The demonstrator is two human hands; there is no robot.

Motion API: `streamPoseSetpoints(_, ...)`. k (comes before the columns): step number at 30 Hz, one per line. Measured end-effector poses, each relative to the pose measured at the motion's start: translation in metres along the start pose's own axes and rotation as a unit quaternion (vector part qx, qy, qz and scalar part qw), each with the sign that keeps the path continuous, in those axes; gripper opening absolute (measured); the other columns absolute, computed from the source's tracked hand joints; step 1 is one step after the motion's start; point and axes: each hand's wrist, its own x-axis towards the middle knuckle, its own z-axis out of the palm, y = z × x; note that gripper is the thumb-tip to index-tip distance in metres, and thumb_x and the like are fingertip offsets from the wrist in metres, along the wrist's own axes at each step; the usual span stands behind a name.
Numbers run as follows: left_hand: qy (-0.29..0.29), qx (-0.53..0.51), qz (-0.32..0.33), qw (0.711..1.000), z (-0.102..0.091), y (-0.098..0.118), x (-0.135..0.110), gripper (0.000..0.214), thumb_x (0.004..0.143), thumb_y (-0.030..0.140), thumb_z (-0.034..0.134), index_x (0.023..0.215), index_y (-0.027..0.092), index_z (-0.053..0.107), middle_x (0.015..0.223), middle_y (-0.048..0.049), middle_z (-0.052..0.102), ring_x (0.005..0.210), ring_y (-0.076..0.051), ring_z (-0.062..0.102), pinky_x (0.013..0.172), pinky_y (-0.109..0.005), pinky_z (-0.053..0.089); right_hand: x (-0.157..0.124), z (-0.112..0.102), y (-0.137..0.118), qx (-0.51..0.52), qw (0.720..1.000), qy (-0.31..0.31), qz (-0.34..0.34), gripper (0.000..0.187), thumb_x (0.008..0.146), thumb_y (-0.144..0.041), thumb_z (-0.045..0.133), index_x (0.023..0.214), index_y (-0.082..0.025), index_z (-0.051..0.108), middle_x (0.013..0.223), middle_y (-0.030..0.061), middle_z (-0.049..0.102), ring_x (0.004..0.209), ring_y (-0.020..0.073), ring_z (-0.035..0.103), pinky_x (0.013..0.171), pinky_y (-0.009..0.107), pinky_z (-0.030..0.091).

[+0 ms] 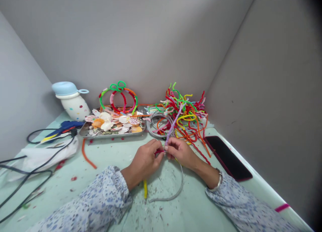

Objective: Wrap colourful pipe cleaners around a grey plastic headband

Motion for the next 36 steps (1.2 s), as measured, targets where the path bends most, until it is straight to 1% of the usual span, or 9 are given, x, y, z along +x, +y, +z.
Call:
streamPoseSetpoints(4,-0.006,0.027,-0.001,1.000,0.0003,-0.0010,-0.0004,0.005,0.083,0.019,0.051,0.078,0.018,0.052,0.078,-0.0013,0.055,0.071,-0.013,0.050,0.063,-0.024,0.037,0.0000,-0.0007,-0.0011,-0.005,1.000,0.005,0.001,0.020,0.083,-0.035,0.057,0.074,-0.018,0.051,0.057,-0.0045,0.051,0.052,0.0099,0.049,0.052,0.022,0.039)
streamPoseSetpoints(7,-0.008,0.029,-0.003,1.000,0.0022,-0.0029,-0.0006,0.003,0.083,0.019,0.051,0.083,0.019,0.054,0.081,-0.0015,0.057,0.073,-0.014,0.052,0.065,-0.024,0.039,0.0005,-0.0012,-0.0027,0.001,1.000,0.002,0.016,0.022,0.082,-0.037,0.057,0.073,-0.018,0.051,0.055,-0.0042,0.052,0.050,0.0102,0.049,0.051,0.022,0.038)
streamPoseSetpoints(13,-0.005,0.027,0.009,1.000,0.0041,-0.0044,-0.0018,0.007,0.084,0.018,0.052,0.090,0.019,0.056,0.086,-0.0019,0.059,0.077,-0.014,0.054,0.068,-0.024,0.041,0.0012,-0.0016,-0.0053,0.031,0.999,-0.002,0.045,0.023,0.079,-0.038,0.059,0.070,-0.018,0.052,0.052,-0.0041,0.054,0.048,0.0101,0.050,0.050,0.022,0.039)
streamPoseSetpoints(18,-0.010,0.052,0.022,0.998,0.0036,-0.0047,-0.0031,0.007,0.085,0.019,0.050,0.089,0.019,0.056,0.086,-0.0021,0.059,0.078,-0.014,0.056,0.070,-0.024,0.043,0.0013,-0.0036,-0.0072,0.035,0.998,-0.008,0.058,0.023,0.079,-0.036,0.058,0.067,-0.017,0.052,0.049,-0.0039,0.055,0.046,0.0101,0.050,0.051,0.022,0.040)
streamPoseSetpoints(22,-0.010,0.076,0.029,0.997,0.0038,-0.0054,-0.0035,0.008,0.086,0.021,0.050,0.092,0.020,0.057,0.087,-0.0028,0.060,0.079,-0.014,0.057,0.071,-0.024,0.043,0.0013,-0.0042,-0.0076,0.036,0.997,-0.013,0.061,0.021,0.080,-0.033,0.056,0.067,-0.017,0.053,0.048,-0.0038,0.054,0.044,0.0094,0.049,0.049,0.022,0.039)
streamPoseSetpoints(27,-0.014,0.117,0.043,0.992,0.0052,-0.0063,-0.0037,0.009,0.089,0.024,0.048,0.089,0.020,0.056,0.085,-0.0023,0.060,0.077,-0.014,0.057,0.068,-0.024,0.043,0.0011,-0.0036,-0.0077,0.045,0.997,-0.009,0.069,0.020,0.079,-0.033,0.056,0.066,-0.017,0.053,0.047,-0.0043,0.054,0.043,0.0094,0.049,0.049,0.022,0.039)
streamPoseSetpoints(36,-0.019,0.158,0.056,0.986,0.0049,-0.0061,-0.0042,0.013,0.090,0.027,0.045,0.089,0.020,0.056,0.085,-0.0020,0.059,0.074,-0.013,0.056,0.066,-0.023,0.041,0.0008,-0.0032,-0.0045,0.063,0.994,-0.012,0.087,0.020,0.079,-0.032,0.055,0.065,-0.017,0.052,0.044,-0.0042,0.053,0.041,0.0092,0.047,0.047,0.021,0.037)
